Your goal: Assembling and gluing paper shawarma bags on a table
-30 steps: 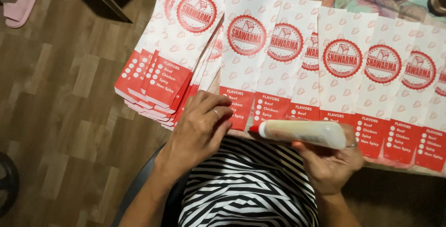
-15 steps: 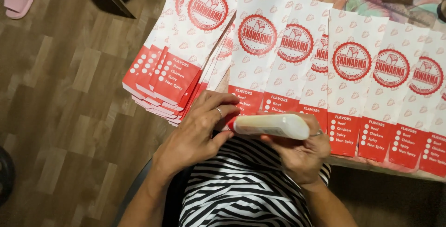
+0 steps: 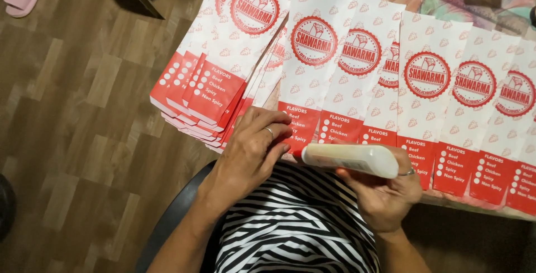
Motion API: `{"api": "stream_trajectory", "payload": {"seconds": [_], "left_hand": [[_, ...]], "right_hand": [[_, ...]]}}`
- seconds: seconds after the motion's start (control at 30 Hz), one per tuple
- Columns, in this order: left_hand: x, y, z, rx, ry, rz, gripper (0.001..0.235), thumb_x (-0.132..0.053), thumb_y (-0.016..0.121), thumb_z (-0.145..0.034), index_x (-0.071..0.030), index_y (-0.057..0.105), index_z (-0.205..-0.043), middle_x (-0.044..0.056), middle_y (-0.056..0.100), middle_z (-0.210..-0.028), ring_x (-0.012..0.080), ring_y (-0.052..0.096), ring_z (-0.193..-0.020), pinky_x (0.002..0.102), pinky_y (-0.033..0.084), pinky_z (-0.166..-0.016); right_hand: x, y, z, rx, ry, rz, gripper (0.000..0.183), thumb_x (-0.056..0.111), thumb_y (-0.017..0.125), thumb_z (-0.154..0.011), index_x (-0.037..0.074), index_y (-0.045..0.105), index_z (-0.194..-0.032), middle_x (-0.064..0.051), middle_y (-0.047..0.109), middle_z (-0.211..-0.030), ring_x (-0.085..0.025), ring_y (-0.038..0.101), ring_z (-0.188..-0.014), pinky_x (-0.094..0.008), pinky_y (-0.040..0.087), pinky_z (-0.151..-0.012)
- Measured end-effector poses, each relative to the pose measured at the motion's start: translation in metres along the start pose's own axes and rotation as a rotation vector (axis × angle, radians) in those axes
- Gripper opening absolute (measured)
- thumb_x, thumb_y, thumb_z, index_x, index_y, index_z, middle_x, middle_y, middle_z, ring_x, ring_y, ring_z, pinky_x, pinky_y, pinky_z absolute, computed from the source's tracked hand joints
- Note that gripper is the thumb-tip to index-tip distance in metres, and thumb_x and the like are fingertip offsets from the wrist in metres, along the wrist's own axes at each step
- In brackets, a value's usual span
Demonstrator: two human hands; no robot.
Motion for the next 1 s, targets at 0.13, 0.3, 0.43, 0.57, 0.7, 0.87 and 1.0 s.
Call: {"api": "stream_trajectory", "payload": {"seconds": [0.13, 0.3, 0.43, 0.57, 0.7, 0.87, 1.0], "left_hand": [[-0.004, -0.004, -0.001, -0.016, 0.026, 0.007, 0.018, 0.012, 0.059, -0.093, 0.006, 0.063, -0.109, 0.016, 0.064, -0.119, 0.0317, 0.055, -0.101, 0.043, 0.049, -0.091], [-0.005, -0.004, 0.000, 0.030, 0.033, -0.001, 0.035, 0.022, 0.052, -0.084, 0.005, 0.061, -0.113, 0.017, 0.063, -0.123, 0.0330, 0.054, -0.104, 0.044, 0.048, -0.095], [-0.005, -0.003, 0.000, 0.031, 0.027, -0.024, 0.032, 0.020, 0.053, -0.085, 0.006, 0.062, -0.112, 0.016, 0.064, -0.123, 0.0330, 0.054, -0.105, 0.046, 0.048, -0.096], [-0.002, 0.001, 0.000, 0.059, 0.007, -0.022, 0.022, 0.011, 0.055, -0.091, 0.004, 0.064, -0.109, 0.016, 0.065, -0.121, 0.0339, 0.056, -0.108, 0.045, 0.047, -0.098], [0.004, 0.016, -0.003, 0.149, 0.010, -0.193, 0.030, 0.000, 0.061, -0.084, -0.001, 0.065, -0.113, 0.016, 0.064, -0.119, 0.0377, 0.055, -0.107, 0.047, 0.044, -0.094], [-0.043, 0.037, -0.028, 0.033, 0.050, -0.361, 0.033, 0.000, 0.067, -0.078, -0.006, 0.068, -0.111, 0.012, 0.065, -0.118, 0.0369, 0.054, -0.100, 0.046, 0.046, -0.089], [-0.079, 0.072, -0.049, 0.042, 0.153, -0.122, 0.040, 0.006, 0.060, -0.086, 0.000, 0.062, -0.126, 0.020, 0.060, -0.126, 0.0363, 0.058, -0.111, 0.045, 0.047, -0.100]], "right_hand": [[0.003, 0.020, -0.001, 0.025, -0.059, -0.021, 0.052, 0.013, 0.093, -0.069, -0.005, 0.063, -0.108, -0.013, 0.065, -0.100, -0.021, 0.068, -0.091, -0.028, 0.061, -0.083], [-0.006, 0.029, 0.004, 0.024, 0.079, -0.145, 0.054, 0.003, 0.094, -0.067, -0.002, 0.061, -0.110, -0.008, 0.061, -0.102, -0.015, 0.065, -0.091, -0.025, 0.061, -0.084], [-0.014, -0.008, 0.008, -0.046, 0.026, 0.029, 0.048, 0.010, 0.093, -0.071, -0.005, 0.064, -0.106, -0.012, 0.062, -0.101, -0.021, 0.064, -0.092, -0.029, 0.056, -0.083], [-0.030, -0.051, 0.009, -0.268, 0.196, -0.249, 0.045, 0.021, 0.089, -0.077, 0.002, 0.062, -0.108, -0.004, 0.063, -0.096, -0.013, 0.062, -0.088, -0.028, 0.056, -0.082], [-0.066, -0.125, 0.017, -0.364, 0.321, -0.736, 0.046, 0.016, 0.090, -0.080, -0.001, 0.064, -0.114, -0.013, 0.073, -0.104, -0.023, 0.072, -0.098, -0.044, 0.060, -0.098], [-0.074, -0.261, 0.017, -0.421, 0.432, -0.287, 0.047, 0.015, 0.074, -0.090, 0.001, 0.061, -0.133, -0.012, 0.068, -0.126, -0.020, 0.065, -0.111, -0.037, 0.055, -0.103], [-0.073, -0.343, 0.005, -0.452, 0.499, 0.307, 0.031, 0.007, 0.073, -0.102, 0.004, 0.057, -0.128, -0.009, 0.068, -0.102, -0.010, 0.064, -0.092, -0.022, 0.052, -0.084]]}}
Point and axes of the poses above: each hand's wrist, its own z-axis away from the middle knuckle, its own y-axis out of the palm, x = y × z, the point moved 6 cm from there along -z, towards the middle knuckle
